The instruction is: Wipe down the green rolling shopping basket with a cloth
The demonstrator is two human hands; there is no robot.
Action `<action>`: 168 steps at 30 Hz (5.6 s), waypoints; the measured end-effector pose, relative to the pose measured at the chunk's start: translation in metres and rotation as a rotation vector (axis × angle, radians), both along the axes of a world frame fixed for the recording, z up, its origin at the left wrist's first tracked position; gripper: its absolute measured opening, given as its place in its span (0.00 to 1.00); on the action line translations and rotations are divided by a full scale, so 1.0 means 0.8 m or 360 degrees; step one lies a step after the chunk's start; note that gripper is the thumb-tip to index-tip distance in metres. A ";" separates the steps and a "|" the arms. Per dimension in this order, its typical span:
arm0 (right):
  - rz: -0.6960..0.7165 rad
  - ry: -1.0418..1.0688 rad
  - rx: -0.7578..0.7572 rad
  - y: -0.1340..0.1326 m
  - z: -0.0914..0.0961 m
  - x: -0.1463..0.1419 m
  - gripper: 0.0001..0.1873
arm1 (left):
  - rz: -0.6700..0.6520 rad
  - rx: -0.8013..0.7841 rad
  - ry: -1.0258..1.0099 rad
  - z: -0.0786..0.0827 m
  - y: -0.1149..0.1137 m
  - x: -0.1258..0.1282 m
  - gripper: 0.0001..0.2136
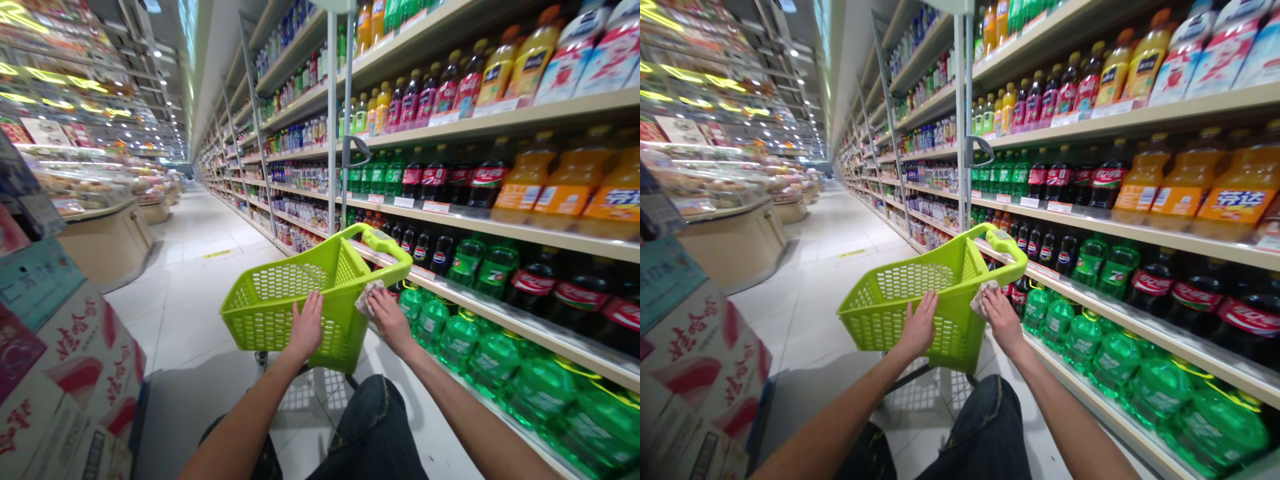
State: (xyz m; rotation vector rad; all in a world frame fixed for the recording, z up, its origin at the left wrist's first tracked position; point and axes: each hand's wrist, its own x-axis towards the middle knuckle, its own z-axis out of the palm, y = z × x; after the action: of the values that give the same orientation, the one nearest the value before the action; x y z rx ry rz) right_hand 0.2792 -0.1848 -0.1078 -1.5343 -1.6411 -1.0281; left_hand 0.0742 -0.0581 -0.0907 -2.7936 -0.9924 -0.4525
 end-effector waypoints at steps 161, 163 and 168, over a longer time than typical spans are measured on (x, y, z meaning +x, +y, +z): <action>-0.0499 0.0112 -0.0300 0.011 0.104 0.045 0.15 | 0.0320 -0.0286 0.0068 0.002 0.021 -0.067 0.37; -0.0292 0.0032 -0.0385 0.032 0.081 0.009 0.15 | 0.0318 -0.0270 0.0086 0.002 0.021 -0.068 0.37; -0.0227 -0.0128 -0.0427 0.036 0.079 0.001 0.16 | 0.0303 -0.0267 0.0098 0.001 0.023 -0.071 0.37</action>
State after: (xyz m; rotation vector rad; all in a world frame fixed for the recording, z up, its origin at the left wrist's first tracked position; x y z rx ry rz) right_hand 0.2799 -0.1561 -0.0445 -1.8281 -1.8049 -0.9848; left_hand 0.0176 -0.0396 -0.0902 -2.7979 -1.3235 -0.2680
